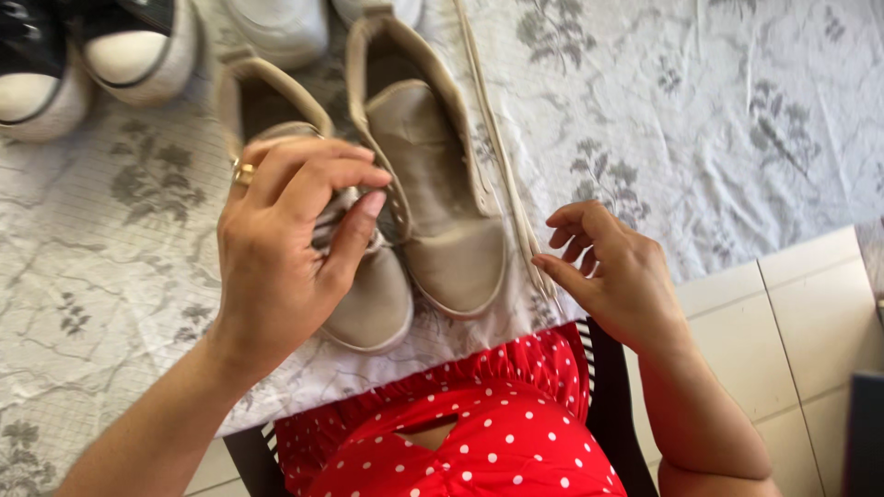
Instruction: The person laces a pair of beige sneakers by threading the laces through the eyelets and tying a bow. The task is performed on a table with other shoes visible in the background.
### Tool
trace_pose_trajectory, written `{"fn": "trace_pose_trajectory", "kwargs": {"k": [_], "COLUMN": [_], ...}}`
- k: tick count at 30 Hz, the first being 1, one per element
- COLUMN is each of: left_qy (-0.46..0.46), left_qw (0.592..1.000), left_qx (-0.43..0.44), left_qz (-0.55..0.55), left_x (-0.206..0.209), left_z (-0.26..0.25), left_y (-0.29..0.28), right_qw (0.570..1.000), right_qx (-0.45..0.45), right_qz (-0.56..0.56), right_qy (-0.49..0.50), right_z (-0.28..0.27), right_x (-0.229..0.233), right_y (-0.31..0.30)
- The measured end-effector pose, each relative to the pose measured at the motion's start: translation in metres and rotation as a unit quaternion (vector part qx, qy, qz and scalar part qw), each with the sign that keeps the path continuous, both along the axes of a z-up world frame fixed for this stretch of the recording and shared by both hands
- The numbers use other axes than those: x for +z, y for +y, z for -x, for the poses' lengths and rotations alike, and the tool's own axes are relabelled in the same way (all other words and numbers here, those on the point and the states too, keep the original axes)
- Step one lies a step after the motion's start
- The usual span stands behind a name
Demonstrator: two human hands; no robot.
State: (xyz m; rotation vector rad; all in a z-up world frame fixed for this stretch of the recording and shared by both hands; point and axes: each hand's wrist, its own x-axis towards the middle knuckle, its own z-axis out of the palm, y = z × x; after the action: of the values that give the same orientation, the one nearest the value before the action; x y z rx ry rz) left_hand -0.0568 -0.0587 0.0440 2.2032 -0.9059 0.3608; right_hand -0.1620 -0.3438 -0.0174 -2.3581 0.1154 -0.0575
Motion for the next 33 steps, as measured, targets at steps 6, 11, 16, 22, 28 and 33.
{"fn": "trace_pose_trajectory", "kwargs": {"k": [6, 11, 16, 22, 28, 33], "left_qy": [-0.010, 0.029, 0.098, 0.326, 0.477, 0.372], "left_qw": [0.996, 0.992, 0.985, 0.939, 0.848, 0.911], "left_qx": [-0.082, -0.116, -0.143, -0.097, -0.109, -0.041], "left_qz": [-0.021, -0.028, -0.011, 0.045, 0.204, 0.175], "left_x": [-0.009, -0.019, -0.030, -0.034, -0.045, -0.048], "left_z": [0.001, 0.005, 0.018, 0.048, 0.060, 0.069], "left_y": [-0.042, -0.056, -0.071, -0.071, -0.081, -0.092], "right_qw": [1.000, 0.998, 0.992, 0.912, 0.859, 0.866], "right_qx": [-0.021, -0.040, -0.058, -0.061, -0.105, -0.100], "right_qz": [-0.004, -0.025, -0.088, -0.401, -0.494, -0.470], "right_qy": [0.011, 0.050, 0.064, 0.055, -0.087, -0.135], "right_z": [0.021, 0.020, 0.017, 0.004, -0.007, -0.004], "right_x": [-0.015, -0.015, -0.020, -0.031, -0.034, -0.030], "right_y": [0.008, 0.011, 0.008, -0.012, 0.008, 0.032]}}
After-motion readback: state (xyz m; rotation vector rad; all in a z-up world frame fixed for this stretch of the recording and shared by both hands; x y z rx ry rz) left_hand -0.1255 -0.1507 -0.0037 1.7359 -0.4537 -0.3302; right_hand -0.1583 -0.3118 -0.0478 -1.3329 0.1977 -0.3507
